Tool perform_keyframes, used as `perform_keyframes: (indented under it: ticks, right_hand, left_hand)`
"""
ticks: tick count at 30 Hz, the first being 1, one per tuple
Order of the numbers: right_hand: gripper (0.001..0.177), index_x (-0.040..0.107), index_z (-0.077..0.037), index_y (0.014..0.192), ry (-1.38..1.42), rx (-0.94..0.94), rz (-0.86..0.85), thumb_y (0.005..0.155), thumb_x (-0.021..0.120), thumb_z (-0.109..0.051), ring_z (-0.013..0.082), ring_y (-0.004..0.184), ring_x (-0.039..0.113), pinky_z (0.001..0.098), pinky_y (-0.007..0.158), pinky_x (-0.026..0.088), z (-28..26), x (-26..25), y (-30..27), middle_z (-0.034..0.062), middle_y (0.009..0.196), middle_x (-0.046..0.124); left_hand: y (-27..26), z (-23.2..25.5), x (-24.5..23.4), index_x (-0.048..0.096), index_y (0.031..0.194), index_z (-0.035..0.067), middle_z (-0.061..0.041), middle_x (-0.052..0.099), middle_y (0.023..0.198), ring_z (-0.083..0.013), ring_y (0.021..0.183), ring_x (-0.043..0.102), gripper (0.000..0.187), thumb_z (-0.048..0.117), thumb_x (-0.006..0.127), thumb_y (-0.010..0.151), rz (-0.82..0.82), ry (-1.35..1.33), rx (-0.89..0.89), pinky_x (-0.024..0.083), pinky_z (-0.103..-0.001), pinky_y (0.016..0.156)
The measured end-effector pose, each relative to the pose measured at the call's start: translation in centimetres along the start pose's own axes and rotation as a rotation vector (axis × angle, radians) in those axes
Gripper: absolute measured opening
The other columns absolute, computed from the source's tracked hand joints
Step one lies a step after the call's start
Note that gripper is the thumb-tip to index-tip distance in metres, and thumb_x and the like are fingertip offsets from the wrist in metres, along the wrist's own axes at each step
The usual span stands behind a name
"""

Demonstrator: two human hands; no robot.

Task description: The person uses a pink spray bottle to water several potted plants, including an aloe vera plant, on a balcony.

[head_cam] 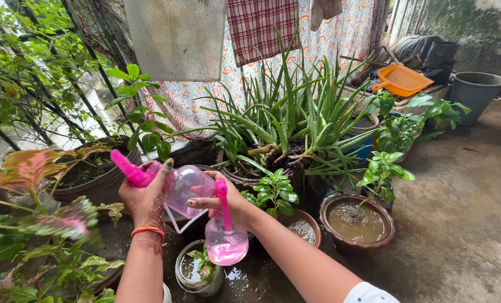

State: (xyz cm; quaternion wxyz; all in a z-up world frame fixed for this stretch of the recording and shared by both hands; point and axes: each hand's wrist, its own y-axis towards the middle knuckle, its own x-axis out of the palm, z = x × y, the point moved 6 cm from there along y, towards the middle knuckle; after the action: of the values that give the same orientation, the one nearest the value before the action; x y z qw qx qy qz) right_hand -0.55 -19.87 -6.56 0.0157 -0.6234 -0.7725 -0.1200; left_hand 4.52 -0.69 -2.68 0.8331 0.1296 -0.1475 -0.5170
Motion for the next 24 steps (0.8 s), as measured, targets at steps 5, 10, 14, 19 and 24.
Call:
perform_keyframes:
  ticks: [5,10,14,19,24]
  right_hand:
    - [0.098,0.041,-0.006,0.144,-0.054,0.011,-0.015,0.065,0.092,-0.032,0.0058,0.059,0.058,0.0224,0.05,0.048,0.6,-0.1,0.6,0.0117,0.12,0.07]
    - [0.091,0.044,-0.005,0.14,-0.012,0.071,0.075,0.068,0.089,-0.038,0.0078,0.05,0.056,0.0218,0.046,0.047,2.5,-2.7,1.4,0.009,0.108,0.076]
    - [0.063,0.056,-0.001,0.116,0.003,-0.032,0.226,0.074,0.092,-0.03,0.0096,0.051,0.059,0.023,0.047,0.047,2.7,-5.2,3.2,0.0066,0.079,0.071]
    - [0.046,0.054,-0.005,0.093,0.017,-0.119,0.528,0.075,0.092,-0.023,0.0124,0.051,0.056,0.0272,0.046,0.047,0.3,-7.0,3.5,0.0017,0.068,0.062]
    - [0.037,0.066,-0.007,0.103,0.116,-0.098,0.565,0.074,0.088,-0.004,0.0102,0.059,0.056,0.0268,0.051,0.043,-3.3,-5.6,2.8,-0.0001,0.074,0.065]
  left_hand:
    - [-0.3,1.5,-0.1,0.073,0.108,0.001,-0.007,0.074,0.101,-0.0123,0.088,0.072,0.03,0.007,0.086,0.082,-0.153,-0.249,0.189,0.061,-0.027,0.084]
    - [1.2,1.4,-2.0,0.069,0.113,0.004,-0.009,0.074,0.109,-0.0136,0.091,0.073,0.029,-0.001,0.076,0.085,-0.163,-0.374,0.166,0.061,-0.03,0.083]
    - [0.8,1.1,-1.7,0.072,0.111,0.001,-0.012,0.076,0.12,-0.0131,0.097,0.072,0.022,-0.004,0.073,0.09,-0.371,-0.228,0.351,0.06,-0.029,0.089]
    - [-3.0,0.3,1.8,0.079,0.108,0.006,-0.001,0.076,0.094,-0.0065,0.075,0.065,0.039,0.007,0.091,0.071,-0.561,0.001,0.112,0.055,-0.027,0.067]
    - [-5.4,0.9,3.4,0.078,0.122,0.015,0.006,0.063,0.075,-0.0045,0.066,0.055,0.061,0.014,0.096,0.064,-0.641,0.305,0.106,0.051,-0.025,0.064]
